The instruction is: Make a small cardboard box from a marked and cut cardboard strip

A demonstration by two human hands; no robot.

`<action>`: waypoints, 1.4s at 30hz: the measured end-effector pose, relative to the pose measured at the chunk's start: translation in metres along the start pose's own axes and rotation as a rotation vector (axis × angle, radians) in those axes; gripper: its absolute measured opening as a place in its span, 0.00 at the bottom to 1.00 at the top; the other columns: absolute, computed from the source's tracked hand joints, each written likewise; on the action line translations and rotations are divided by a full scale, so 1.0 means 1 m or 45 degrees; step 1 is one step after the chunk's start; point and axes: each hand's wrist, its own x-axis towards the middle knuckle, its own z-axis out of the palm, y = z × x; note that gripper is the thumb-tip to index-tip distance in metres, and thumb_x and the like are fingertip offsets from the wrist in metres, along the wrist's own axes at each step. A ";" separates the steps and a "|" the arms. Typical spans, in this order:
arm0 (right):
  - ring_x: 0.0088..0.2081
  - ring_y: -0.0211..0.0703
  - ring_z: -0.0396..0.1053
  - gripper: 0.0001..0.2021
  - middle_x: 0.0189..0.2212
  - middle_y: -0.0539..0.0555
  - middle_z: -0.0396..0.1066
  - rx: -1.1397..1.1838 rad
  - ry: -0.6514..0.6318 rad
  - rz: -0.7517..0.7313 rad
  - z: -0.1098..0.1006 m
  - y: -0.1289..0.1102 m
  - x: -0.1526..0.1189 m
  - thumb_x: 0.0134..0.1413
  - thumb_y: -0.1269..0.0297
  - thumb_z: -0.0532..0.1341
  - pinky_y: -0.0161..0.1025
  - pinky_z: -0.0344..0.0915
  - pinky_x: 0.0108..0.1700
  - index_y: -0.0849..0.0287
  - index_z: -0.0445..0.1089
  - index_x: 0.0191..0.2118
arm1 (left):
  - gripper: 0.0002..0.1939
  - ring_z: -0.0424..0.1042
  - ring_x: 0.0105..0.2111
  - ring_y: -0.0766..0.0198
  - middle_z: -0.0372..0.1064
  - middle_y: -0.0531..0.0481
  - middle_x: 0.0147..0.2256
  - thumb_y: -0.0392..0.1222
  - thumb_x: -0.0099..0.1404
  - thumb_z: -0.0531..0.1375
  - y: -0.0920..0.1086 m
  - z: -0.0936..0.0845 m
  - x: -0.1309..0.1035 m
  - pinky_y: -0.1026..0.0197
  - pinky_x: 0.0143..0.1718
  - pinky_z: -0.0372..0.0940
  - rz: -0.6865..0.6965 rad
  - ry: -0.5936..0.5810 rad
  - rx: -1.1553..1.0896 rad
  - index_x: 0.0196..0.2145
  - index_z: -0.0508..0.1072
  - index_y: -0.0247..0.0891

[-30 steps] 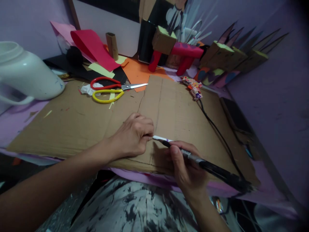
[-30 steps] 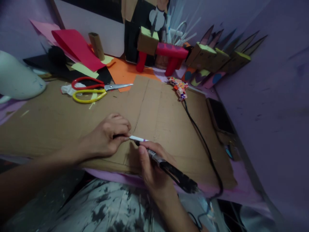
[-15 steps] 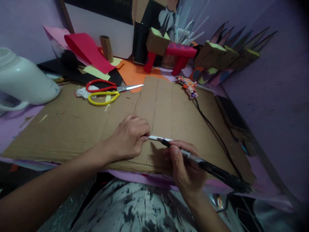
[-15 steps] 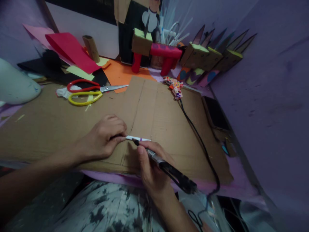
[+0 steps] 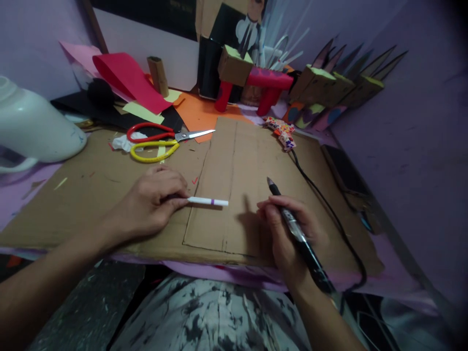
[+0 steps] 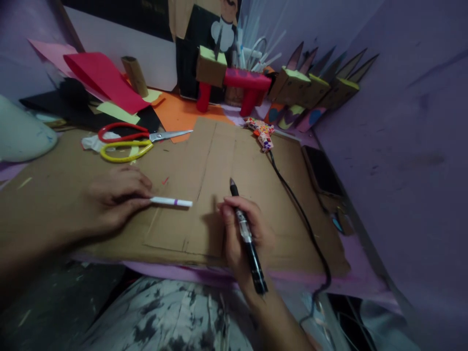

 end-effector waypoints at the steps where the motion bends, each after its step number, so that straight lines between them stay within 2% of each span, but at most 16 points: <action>1: 0.31 0.39 0.71 0.05 0.30 0.50 0.72 -0.034 -0.047 -0.024 0.001 0.002 0.003 0.50 0.70 0.61 0.38 0.68 0.34 0.56 0.69 0.35 | 0.05 0.67 0.34 0.62 0.67 0.53 0.29 0.32 0.59 0.56 -0.002 -0.001 -0.003 0.52 0.46 0.57 -0.003 -0.005 0.004 0.29 0.69 0.40; 4: 0.34 0.38 0.70 0.08 0.31 0.49 0.72 -0.050 -0.221 -0.079 0.005 0.009 0.008 0.49 0.72 0.62 0.36 0.67 0.36 0.54 0.69 0.36 | 0.05 0.67 0.33 0.63 0.67 0.53 0.28 0.32 0.59 0.56 -0.006 -0.001 -0.007 0.52 0.46 0.57 0.026 -0.027 -0.014 0.28 0.69 0.40; 7: 0.33 0.37 0.70 0.09 0.30 0.47 0.72 -0.010 -0.321 -0.061 0.010 0.013 0.009 0.49 0.73 0.62 0.35 0.66 0.35 0.54 0.68 0.37 | 0.06 0.67 0.33 0.63 0.67 0.52 0.28 0.32 0.60 0.55 -0.005 0.003 -0.007 0.52 0.45 0.58 0.055 -0.043 -0.031 0.28 0.69 0.39; 13: 0.32 0.37 0.69 0.09 0.30 0.47 0.72 -0.040 -0.331 -0.003 0.013 0.016 0.008 0.48 0.73 0.62 0.34 0.66 0.35 0.54 0.68 0.36 | 0.06 0.67 0.32 0.64 0.67 0.52 0.28 0.32 0.61 0.55 -0.003 0.008 -0.002 0.52 0.44 0.57 0.121 -0.021 -0.020 0.28 0.69 0.37; 25: 0.31 0.34 0.69 0.09 0.29 0.46 0.71 -0.023 -0.387 -0.047 0.013 0.017 0.008 0.49 0.73 0.61 0.31 0.65 0.34 0.54 0.67 0.37 | 0.06 0.67 0.30 0.65 0.68 0.53 0.27 0.31 0.59 0.56 -0.004 0.010 0.001 0.53 0.45 0.56 0.164 -0.030 0.033 0.26 0.70 0.36; 34: 0.26 0.33 0.68 0.07 0.27 0.46 0.70 -0.233 -0.484 -0.238 0.015 0.005 0.010 0.49 0.73 0.62 0.30 0.64 0.29 0.55 0.66 0.34 | 0.07 0.65 0.32 0.65 0.68 0.52 0.29 0.30 0.59 0.55 -0.003 0.009 -0.001 0.50 0.48 0.55 0.178 -0.045 0.108 0.27 0.69 0.38; 42: 0.25 0.34 0.67 0.07 0.26 0.46 0.70 -0.348 -0.495 -0.337 0.018 0.007 0.010 0.49 0.74 0.60 0.31 0.62 0.28 0.55 0.66 0.32 | 0.09 0.66 0.33 0.64 0.68 0.52 0.30 0.28 0.57 0.54 -0.003 0.008 -0.004 0.49 0.50 0.53 0.179 -0.058 0.152 0.28 0.70 0.39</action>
